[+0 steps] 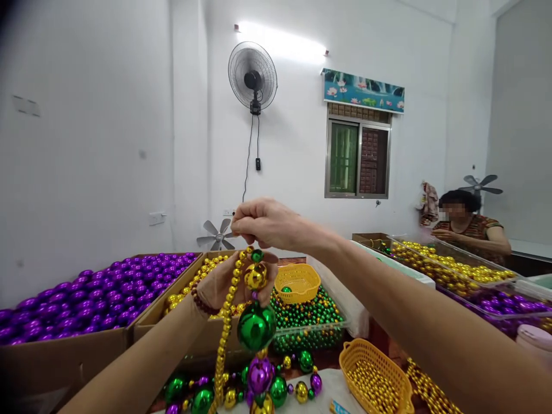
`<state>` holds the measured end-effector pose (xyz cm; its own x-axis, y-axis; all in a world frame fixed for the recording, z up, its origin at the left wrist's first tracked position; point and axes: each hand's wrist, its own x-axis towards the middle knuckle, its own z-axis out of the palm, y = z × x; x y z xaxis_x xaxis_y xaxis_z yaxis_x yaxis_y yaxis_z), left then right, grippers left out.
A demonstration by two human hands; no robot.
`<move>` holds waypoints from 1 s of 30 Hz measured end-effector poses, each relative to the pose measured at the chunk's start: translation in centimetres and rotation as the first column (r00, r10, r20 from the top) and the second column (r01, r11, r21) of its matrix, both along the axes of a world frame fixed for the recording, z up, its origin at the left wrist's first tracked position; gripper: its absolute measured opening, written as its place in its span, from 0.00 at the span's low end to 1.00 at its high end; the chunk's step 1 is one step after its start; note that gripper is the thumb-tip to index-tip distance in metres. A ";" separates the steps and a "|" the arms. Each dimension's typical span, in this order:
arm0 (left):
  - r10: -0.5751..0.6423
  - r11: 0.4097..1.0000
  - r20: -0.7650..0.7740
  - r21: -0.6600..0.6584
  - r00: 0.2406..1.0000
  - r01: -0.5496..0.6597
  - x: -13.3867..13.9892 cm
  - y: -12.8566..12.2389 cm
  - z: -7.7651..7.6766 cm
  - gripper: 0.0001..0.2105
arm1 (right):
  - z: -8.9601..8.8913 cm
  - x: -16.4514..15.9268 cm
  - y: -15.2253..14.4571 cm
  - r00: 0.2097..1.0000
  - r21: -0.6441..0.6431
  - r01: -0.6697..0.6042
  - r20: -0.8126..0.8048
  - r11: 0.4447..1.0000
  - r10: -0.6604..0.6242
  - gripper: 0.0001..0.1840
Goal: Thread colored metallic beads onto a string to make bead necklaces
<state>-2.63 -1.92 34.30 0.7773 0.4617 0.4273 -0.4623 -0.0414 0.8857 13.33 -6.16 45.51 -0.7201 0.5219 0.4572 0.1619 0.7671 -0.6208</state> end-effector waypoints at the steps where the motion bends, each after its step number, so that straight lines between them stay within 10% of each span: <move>1: 0.063 0.997 -0.028 0.040 0.998 -0.062 -0.1 -0.1 0.8 0.19 | 0.5 0.2 -0.1 0.998 0.049 0.061 0.027 0.997 -0.062 0.08; 5: 0.418 0.890 -0.141 0.262 0.897 -0.374 0.1 -1.6 4.9 0.12 | 3.0 0.7 -0.6 0.972 0.240 0.187 0.098 0.953 -0.215 0.08; 10: 0.724 0.576 -0.032 0.578 0.689 -0.578 0.5 -4.5 9.8 0.08 | 6.4 0.9 -1.8 0.978 0.315 0.164 0.072 0.935 -0.196 0.10; 17: 0.154 0.947 -0.084 0.296 0.984 -0.123 0.5 -5.8 12.5 0.32 | 8.7 2.1 -2.5 0.981 0.246 -0.146 -0.089 0.958 0.173 0.10; 23: 0.140 0.986 -0.056 0.101 0.989 -0.134 0.4 -4.8 12.1 0.18 | 8.9 2.9 -0.7 0.979 0.212 -0.121 -0.135 0.970 0.152 0.09; 30: 0.171 0.974 -0.115 0.172 0.979 -0.150 0.7 -5.5 12.4 0.19 | 9.1 3.0 -1.6 0.980 0.219 -0.125 -0.125 0.968 0.154 0.09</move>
